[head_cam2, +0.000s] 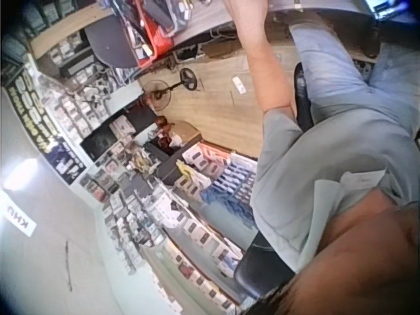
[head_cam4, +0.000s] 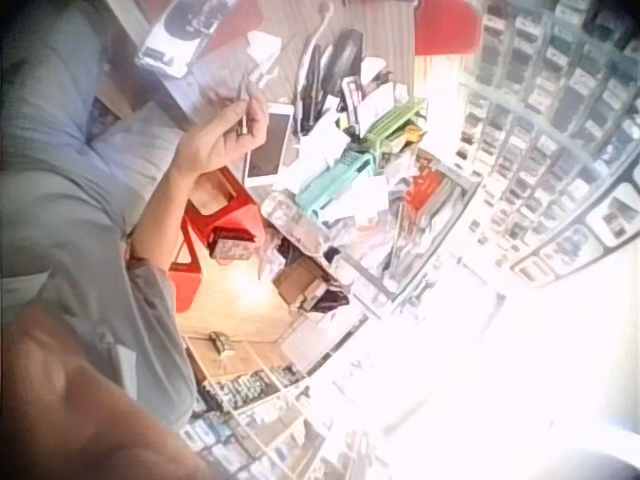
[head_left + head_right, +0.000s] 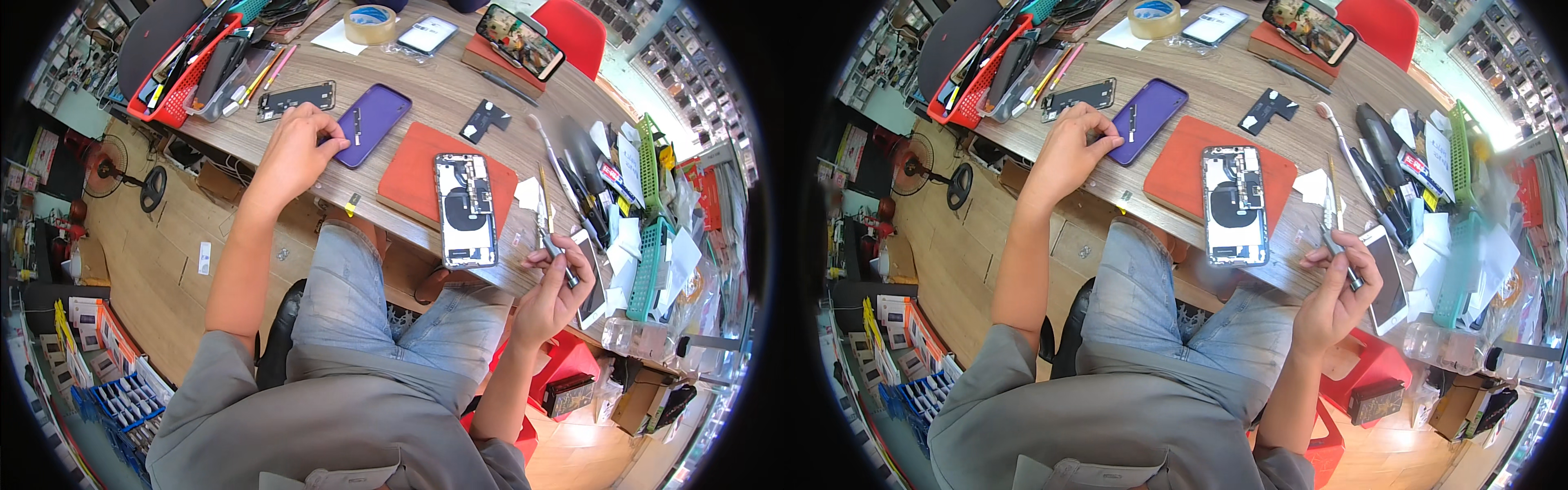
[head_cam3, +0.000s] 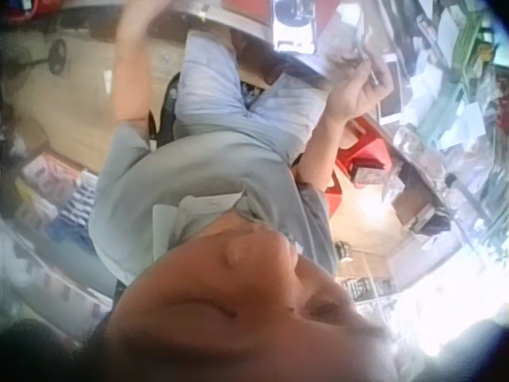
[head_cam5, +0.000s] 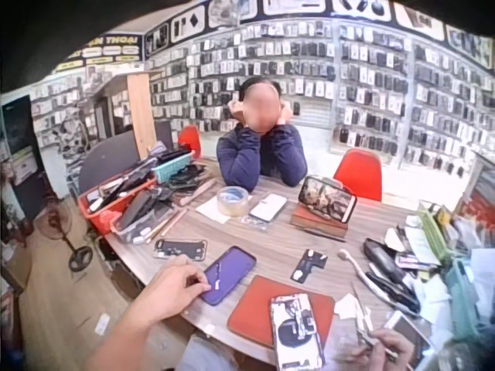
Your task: The person works on a disassembled smartphone, using a screwdriver to remove and reinsert screws on the internal frame. They open a drawer to retrieve a small part, then continue adjusting components on the phone.
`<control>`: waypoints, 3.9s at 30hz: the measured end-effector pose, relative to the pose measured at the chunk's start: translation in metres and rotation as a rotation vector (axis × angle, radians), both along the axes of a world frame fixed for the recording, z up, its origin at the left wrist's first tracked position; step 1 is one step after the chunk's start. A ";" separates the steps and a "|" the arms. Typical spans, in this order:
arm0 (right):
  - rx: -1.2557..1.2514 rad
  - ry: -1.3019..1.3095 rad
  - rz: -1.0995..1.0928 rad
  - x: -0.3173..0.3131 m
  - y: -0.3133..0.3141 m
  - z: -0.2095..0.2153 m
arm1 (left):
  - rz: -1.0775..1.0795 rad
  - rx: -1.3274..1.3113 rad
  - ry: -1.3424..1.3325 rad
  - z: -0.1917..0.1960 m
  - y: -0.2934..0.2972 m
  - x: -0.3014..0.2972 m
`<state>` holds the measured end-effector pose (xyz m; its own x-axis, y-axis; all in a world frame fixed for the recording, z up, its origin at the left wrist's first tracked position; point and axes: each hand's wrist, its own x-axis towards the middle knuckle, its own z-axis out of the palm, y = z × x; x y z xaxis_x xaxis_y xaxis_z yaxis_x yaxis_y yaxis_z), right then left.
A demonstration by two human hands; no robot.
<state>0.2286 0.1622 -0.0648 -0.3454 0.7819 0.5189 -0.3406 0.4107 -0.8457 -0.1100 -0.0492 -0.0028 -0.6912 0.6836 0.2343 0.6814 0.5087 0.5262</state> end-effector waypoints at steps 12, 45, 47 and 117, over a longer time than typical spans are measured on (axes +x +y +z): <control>-0.057 0.045 0.044 -0.002 0.000 0.001 | -0.085 0.122 0.176 0.012 0.006 0.007; -0.109 0.005 0.091 -0.002 -0.002 0.006 | -0.593 0.274 -0.053 0.019 0.064 0.155; -0.075 -0.031 0.066 -0.005 -0.002 0.006 | -0.549 0.339 -0.025 0.017 0.063 0.155; -0.714 -0.194 0.358 -0.007 0.060 0.128 | -0.492 0.677 0.301 -0.049 0.042 0.118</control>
<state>0.2217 0.2222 0.0627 -0.6694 0.7263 -0.1562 -0.1697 -0.3542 -0.9197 0.0075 -0.0073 -0.0517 -0.1998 0.5357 0.8204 0.8987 -0.2334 0.3713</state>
